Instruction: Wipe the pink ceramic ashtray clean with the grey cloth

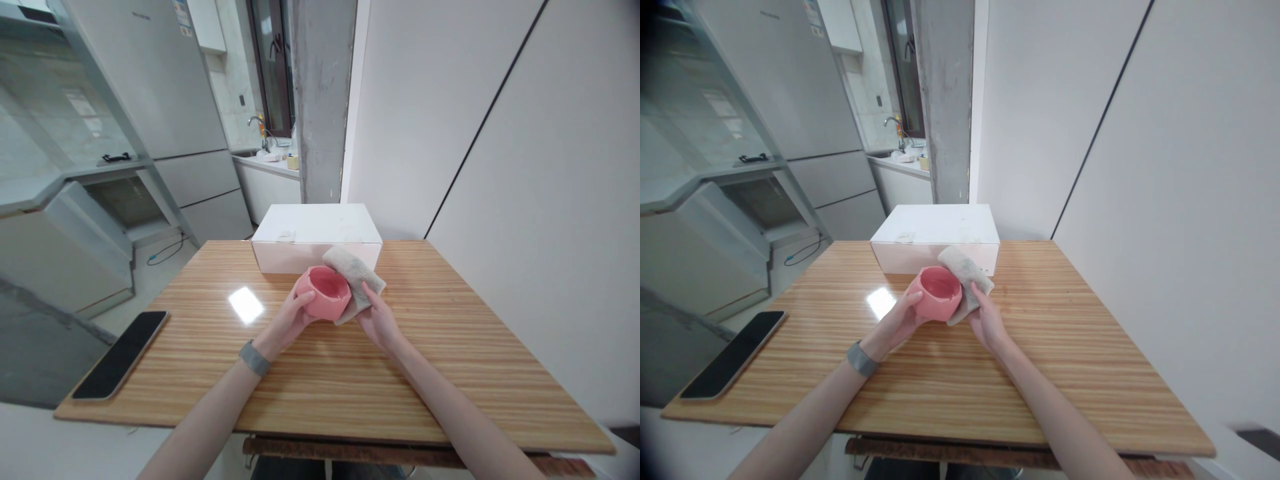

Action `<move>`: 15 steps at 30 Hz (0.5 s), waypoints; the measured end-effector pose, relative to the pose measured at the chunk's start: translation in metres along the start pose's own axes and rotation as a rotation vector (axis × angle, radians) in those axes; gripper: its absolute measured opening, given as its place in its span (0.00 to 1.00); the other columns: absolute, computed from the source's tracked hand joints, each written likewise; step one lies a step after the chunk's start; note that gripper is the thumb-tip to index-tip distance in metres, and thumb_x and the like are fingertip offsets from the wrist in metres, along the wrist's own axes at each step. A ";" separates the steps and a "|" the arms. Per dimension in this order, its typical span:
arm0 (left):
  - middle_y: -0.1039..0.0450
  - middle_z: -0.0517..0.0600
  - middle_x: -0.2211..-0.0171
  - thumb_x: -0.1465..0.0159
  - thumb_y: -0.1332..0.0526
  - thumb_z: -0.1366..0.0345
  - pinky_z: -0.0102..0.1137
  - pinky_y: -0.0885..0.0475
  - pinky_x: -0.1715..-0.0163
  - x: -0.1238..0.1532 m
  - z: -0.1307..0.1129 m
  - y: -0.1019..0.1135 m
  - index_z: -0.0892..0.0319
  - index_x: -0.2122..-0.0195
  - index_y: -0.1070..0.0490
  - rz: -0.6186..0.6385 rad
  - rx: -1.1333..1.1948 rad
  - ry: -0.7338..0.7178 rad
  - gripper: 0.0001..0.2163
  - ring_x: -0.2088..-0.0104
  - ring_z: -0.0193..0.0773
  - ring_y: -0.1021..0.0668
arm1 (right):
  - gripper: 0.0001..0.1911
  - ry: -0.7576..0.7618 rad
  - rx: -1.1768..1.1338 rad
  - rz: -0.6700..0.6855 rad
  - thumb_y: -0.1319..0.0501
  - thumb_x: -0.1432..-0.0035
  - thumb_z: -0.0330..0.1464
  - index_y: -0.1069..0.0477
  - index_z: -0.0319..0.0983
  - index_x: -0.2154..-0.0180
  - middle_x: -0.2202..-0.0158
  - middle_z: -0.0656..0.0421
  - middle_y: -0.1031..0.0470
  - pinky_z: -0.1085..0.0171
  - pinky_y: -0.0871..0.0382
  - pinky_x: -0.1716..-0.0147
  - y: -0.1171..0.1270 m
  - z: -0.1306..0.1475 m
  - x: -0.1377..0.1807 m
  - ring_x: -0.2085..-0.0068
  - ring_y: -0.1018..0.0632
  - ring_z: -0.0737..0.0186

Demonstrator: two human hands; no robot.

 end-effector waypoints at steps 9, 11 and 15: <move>0.34 0.59 0.40 0.33 0.46 0.52 0.49 0.23 0.59 -0.002 -0.003 0.003 0.52 0.37 0.41 0.074 0.128 0.141 0.24 0.47 0.55 0.26 | 0.14 -0.005 0.007 -0.049 0.33 0.48 0.38 0.23 0.42 0.58 0.53 0.60 0.19 0.56 0.32 0.43 0.005 -0.002 -0.002 0.43 0.27 0.53; 0.36 0.57 0.39 0.33 0.46 0.55 0.50 0.23 0.59 -0.001 -0.003 0.004 0.48 0.37 0.43 0.069 0.159 0.133 0.23 0.47 0.53 0.26 | 0.15 -0.015 0.005 -0.045 0.33 0.48 0.38 0.23 0.42 0.58 0.53 0.60 0.19 0.55 0.32 0.43 0.005 -0.002 -0.001 0.42 0.27 0.53; 0.40 0.52 0.36 0.33 0.44 0.62 0.50 0.23 0.57 0.002 -0.002 0.005 0.44 0.38 0.43 0.057 0.184 0.089 0.22 0.45 0.50 0.28 | 0.15 -0.028 0.008 -0.035 0.32 0.48 0.37 0.23 0.41 0.57 0.53 0.59 0.19 0.56 0.32 0.43 0.003 0.000 0.000 0.42 0.27 0.52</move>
Point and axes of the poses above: each hand's wrist, its own x-axis away from the middle knuckle, its own y-axis out of the back of the hand, z = x × y, the point moved 2 cm from there along -x, towards the middle knuckle
